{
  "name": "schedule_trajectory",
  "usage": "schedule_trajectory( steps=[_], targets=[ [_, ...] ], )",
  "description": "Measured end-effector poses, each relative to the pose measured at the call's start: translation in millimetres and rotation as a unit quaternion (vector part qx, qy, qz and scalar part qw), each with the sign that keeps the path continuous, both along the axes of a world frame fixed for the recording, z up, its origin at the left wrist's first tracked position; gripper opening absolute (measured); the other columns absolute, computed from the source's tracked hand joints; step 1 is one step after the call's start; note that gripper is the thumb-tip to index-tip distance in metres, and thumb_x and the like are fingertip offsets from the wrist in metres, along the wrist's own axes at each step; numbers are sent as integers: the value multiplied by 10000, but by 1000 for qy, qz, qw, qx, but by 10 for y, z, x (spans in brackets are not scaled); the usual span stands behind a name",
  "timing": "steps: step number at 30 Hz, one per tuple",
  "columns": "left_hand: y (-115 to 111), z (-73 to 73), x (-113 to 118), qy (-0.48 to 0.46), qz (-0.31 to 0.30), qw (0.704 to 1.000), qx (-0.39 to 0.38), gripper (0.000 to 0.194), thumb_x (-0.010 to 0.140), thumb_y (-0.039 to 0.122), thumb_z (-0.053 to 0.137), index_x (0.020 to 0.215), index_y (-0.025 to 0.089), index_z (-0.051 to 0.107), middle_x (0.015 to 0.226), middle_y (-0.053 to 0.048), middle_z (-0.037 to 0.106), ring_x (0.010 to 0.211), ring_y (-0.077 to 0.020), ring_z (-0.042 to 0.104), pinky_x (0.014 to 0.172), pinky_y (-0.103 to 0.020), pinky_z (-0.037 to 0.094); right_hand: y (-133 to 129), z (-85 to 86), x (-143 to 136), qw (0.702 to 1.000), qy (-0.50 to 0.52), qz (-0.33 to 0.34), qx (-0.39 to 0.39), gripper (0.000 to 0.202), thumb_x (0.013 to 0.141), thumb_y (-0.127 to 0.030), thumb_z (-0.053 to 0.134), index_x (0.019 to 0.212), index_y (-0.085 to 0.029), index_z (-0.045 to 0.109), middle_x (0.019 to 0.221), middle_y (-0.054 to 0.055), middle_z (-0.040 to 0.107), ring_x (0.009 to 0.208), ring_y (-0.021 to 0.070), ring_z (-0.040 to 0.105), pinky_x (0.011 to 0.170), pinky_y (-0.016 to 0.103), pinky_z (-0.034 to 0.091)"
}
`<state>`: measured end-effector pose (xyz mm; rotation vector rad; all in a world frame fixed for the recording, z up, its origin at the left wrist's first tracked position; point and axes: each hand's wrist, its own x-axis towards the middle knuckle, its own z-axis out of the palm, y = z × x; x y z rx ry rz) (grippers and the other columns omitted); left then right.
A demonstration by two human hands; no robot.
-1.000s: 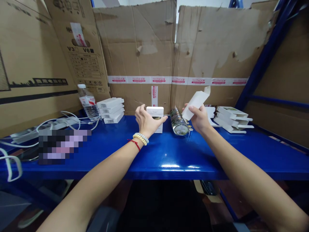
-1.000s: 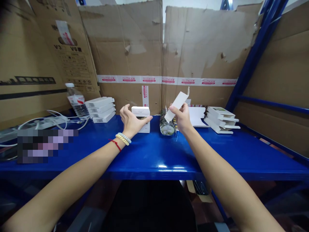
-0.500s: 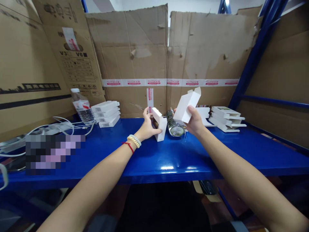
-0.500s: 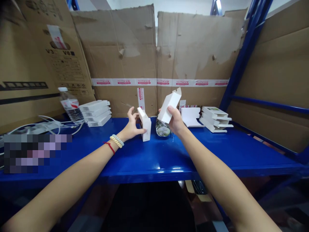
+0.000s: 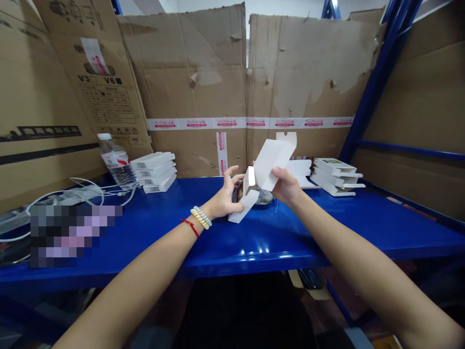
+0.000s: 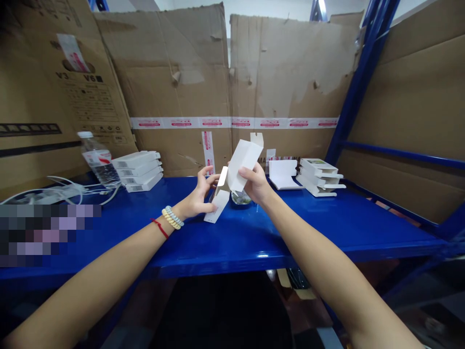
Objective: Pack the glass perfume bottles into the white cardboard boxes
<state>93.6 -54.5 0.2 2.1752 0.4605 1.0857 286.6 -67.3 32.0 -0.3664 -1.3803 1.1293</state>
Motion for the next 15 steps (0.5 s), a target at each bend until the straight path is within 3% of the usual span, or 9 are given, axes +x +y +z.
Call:
schedule_trajectory(
  steps=[7,15],
  targets=[
    [-65,32,16,-5,18,1000,-5,966,559,206,648,1364,265,118,1387,-156,457,1164,-304,539,1011,-532,401,0,-18,-35,997,-9,-77,20,696,491,-564,824,1044,-263,526,1054,79,685,1018,294,644,876,478,531],
    [-65,26,18,7,1,1000,10,966,568,185,652,1368,274,118,1417,-155,432,1241,-311,493,1047,-530,375,19,-47,-40,988,-28,-134,77,713,531,-556,819,1100,-290,481,1044,62,653,991,275,633,897,477,507]
  ],
)
